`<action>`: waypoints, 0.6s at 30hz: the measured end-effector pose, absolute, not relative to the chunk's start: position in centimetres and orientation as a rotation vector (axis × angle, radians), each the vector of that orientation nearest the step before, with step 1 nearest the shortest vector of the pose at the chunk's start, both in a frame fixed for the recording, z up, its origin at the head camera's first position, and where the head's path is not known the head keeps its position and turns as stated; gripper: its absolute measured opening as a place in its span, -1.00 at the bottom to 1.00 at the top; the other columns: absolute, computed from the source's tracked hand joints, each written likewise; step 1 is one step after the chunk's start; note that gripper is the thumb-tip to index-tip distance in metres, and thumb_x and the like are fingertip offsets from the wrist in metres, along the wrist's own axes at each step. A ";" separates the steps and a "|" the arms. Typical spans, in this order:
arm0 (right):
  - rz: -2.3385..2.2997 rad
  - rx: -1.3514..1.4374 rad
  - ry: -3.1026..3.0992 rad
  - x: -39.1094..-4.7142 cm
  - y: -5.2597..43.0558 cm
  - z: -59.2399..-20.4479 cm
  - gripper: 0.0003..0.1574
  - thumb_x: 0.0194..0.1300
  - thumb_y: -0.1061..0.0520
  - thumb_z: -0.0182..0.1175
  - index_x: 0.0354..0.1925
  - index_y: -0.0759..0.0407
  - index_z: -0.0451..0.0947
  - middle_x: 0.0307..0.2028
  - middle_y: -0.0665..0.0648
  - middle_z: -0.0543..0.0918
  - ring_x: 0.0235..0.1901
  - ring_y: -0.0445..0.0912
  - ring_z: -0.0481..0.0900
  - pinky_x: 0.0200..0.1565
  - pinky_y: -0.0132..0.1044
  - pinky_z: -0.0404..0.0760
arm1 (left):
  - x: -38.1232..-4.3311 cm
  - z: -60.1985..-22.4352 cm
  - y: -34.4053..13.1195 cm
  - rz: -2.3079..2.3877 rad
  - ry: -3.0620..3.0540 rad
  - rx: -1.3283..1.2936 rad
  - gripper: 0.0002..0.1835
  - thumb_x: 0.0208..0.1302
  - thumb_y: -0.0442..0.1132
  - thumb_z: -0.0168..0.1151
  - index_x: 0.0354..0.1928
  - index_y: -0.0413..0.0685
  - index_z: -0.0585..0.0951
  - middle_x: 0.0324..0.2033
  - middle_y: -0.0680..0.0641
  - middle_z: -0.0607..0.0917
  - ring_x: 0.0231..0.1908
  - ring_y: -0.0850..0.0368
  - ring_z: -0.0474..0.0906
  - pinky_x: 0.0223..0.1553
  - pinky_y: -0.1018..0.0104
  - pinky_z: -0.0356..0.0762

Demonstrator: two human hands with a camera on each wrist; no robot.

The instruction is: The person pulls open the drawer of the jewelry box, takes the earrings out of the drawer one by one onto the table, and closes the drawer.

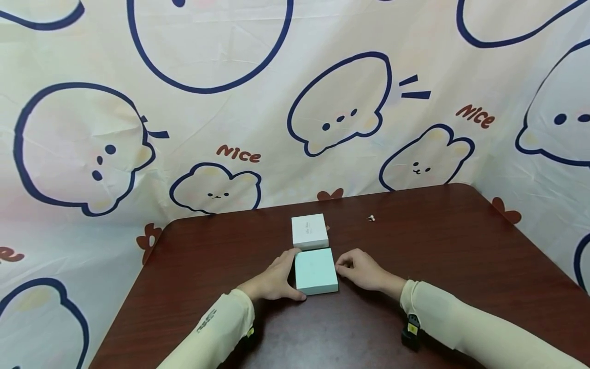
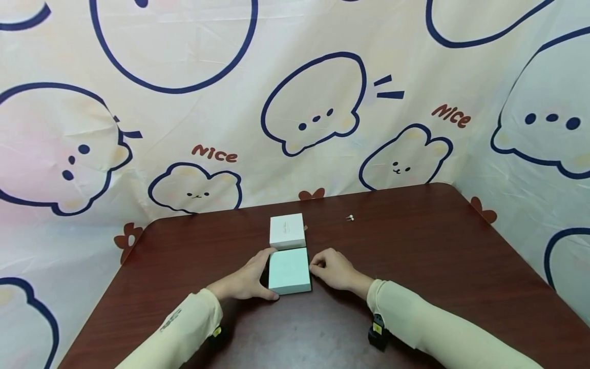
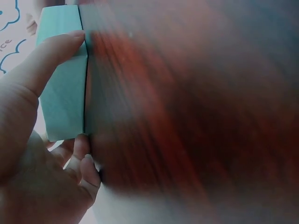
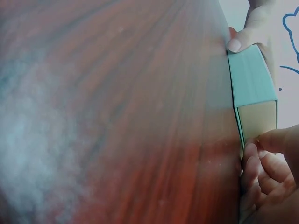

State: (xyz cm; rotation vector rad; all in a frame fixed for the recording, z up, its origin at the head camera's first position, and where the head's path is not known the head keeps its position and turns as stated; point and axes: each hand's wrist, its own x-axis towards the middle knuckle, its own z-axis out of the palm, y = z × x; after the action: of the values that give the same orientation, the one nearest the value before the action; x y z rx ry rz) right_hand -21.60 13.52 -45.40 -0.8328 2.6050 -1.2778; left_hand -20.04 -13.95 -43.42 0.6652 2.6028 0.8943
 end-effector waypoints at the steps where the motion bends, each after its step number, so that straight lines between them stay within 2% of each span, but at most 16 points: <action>1: -1.275 -0.830 2.607 -21.5 13.5 -45.3 -0.78 0.43 0.22 0.16 -0.29 0.15 0.74 -0.38 0.03 0.72 -0.45 -0.29 0.45 -0.31 -0.39 0.47 | -20.1 -43.5 -13.9 0.892 2.605 0.662 0.20 -0.04 -0.06 0.63 0.54 -0.16 0.06 0.40 -0.21 0.29 0.40 -0.18 0.20 0.35 -0.17 0.24; 18: -1.288 -0.800 2.610 -21.3 13.4 -45.3 -0.78 0.43 0.22 0.15 -0.30 0.14 0.73 -0.41 0.03 0.70 -0.49 -0.28 0.42 -0.33 -0.39 0.45 | -20.1 -43.5 -13.7 0.865 2.624 0.641 0.21 -0.06 -0.05 0.64 0.53 -0.17 0.06 0.39 -0.22 0.30 0.41 -0.20 0.22 0.36 -0.19 0.22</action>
State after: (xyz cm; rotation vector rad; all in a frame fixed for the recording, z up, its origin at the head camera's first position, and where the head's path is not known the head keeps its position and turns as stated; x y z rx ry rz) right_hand -21.28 13.37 -45.25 -0.7999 2.6097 -1.2882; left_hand -20.13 -13.73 -43.54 0.6410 2.6240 0.8654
